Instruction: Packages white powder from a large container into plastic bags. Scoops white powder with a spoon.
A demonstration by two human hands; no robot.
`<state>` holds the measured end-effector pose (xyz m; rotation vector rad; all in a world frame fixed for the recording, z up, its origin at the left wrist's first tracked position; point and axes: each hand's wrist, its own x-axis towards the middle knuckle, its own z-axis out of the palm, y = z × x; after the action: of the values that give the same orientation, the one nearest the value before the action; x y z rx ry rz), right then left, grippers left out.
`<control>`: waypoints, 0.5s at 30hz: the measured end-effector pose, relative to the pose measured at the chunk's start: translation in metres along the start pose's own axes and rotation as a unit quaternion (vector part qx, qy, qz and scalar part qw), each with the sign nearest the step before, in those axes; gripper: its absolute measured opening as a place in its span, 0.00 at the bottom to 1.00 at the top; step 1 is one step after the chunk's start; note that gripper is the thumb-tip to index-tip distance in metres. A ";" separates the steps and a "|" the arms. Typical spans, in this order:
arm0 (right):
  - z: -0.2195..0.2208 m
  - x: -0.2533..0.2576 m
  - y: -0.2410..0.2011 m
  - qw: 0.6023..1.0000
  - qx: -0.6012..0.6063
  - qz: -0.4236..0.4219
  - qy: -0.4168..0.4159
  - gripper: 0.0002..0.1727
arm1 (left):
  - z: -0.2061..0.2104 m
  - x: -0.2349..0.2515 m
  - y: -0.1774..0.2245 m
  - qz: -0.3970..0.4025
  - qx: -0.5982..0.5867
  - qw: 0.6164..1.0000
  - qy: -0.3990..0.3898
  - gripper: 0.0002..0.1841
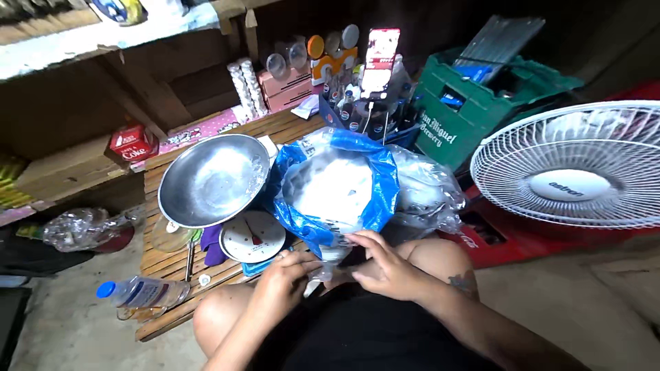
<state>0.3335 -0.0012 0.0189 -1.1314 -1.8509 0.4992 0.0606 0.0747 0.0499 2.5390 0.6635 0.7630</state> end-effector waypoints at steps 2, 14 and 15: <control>-0.013 -0.011 0.021 0.997 -0.005 -0.028 0.078 0.28 | -0.032 -0.003 -0.004 -0.025 -0.010 1.000 -0.008 0.14; -0.061 -0.108 0.154 0.909 -0.016 0.316 0.272 0.33 | -0.242 0.037 0.017 -0.174 0.153 0.973 -0.013 0.13; -0.060 -0.106 0.156 0.910 -0.011 0.313 0.270 0.34 | -0.252 0.044 0.020 -0.177 0.155 0.972 0.014 0.14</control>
<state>0.4827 -0.0199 -0.1097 -1.6861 -0.9972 0.4523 -0.0498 0.1428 0.2718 2.5676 1.2917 0.6080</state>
